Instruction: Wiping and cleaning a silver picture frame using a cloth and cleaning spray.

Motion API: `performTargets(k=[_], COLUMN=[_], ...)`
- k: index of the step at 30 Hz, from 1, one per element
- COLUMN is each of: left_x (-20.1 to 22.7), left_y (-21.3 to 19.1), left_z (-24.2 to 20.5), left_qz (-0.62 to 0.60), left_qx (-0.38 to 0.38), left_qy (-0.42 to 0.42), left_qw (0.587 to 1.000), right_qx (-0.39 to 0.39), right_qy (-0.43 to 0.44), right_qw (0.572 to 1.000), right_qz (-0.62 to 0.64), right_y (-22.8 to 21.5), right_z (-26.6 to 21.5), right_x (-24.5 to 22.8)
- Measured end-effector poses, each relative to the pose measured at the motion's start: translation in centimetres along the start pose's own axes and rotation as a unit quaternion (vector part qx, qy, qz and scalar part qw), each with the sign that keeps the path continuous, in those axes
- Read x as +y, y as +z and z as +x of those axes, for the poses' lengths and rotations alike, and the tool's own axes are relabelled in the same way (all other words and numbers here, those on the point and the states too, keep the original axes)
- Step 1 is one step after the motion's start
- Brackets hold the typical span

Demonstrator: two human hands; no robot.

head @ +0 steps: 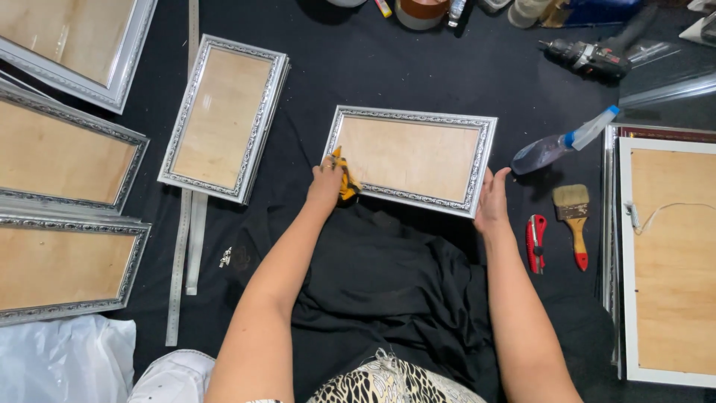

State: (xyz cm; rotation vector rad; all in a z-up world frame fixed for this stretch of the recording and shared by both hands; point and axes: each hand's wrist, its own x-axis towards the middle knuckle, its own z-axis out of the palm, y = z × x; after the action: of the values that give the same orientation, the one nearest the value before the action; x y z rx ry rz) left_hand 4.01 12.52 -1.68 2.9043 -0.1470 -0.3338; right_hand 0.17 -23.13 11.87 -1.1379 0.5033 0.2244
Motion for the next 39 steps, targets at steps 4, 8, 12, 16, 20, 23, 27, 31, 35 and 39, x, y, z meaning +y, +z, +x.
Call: performTargets(k=[4,8,12,16,20,23,27,31,35,39], left_x=[-1.2,-0.9,0.1,0.5,0.8,1.2,2.2,1.1,0.9,2.5], left_y=[-1.6,-0.4,-1.2,-2.3,-1.7,-2.1,-3.7,-2.2,0.5,1.2], left_z=[0.4,1.0,0.9,2.2,5.2,7.7,10.7,14.9,15.3,15.2], left_qz=[-0.02,-0.039,-0.099,-0.134,-0.171,-0.189,-0.232,-0.234,-0.153,-0.235], left_qx=[-0.039,-0.067,-0.006,0.035,0.096,0.127,0.144,0.136,0.211,0.249], left_qy=[-0.137,-0.174,-0.183,-0.181,-0.16,-0.142,-0.132,-0.123,-0.078,-0.035], left_qw=[0.99,0.982,0.978,0.974,0.967,0.963,0.953,0.955,0.962,0.939], right_qx=[0.0,0.006,0.025,0.052,0.107,0.131,0.144,0.152,0.147,0.145], right_qy=[-0.002,-0.018,-0.06,-0.077,-0.113,-0.114,-0.099,-0.086,-0.081,-0.087], right_qw=[1.0,1.0,0.998,0.995,0.972,0.962,0.962,0.963,0.968,0.968], right_qz=[0.001,0.005,-0.01,-0.037,-0.178,-0.212,-0.211,-0.204,-0.186,-0.183], right_y=[0.2,-0.5,0.1,0.7,2.0,2.5,2.1,2.8,2.4,3.0], right_z=[0.0,0.4,0.3,-0.4,-1.7,-2.1,-1.6,-1.4,-1.2,-1.6], right_x=[-0.4,0.3,0.3,0.0,-1.5,-2.0,-2.0,-2.3,-1.8,-2.3])
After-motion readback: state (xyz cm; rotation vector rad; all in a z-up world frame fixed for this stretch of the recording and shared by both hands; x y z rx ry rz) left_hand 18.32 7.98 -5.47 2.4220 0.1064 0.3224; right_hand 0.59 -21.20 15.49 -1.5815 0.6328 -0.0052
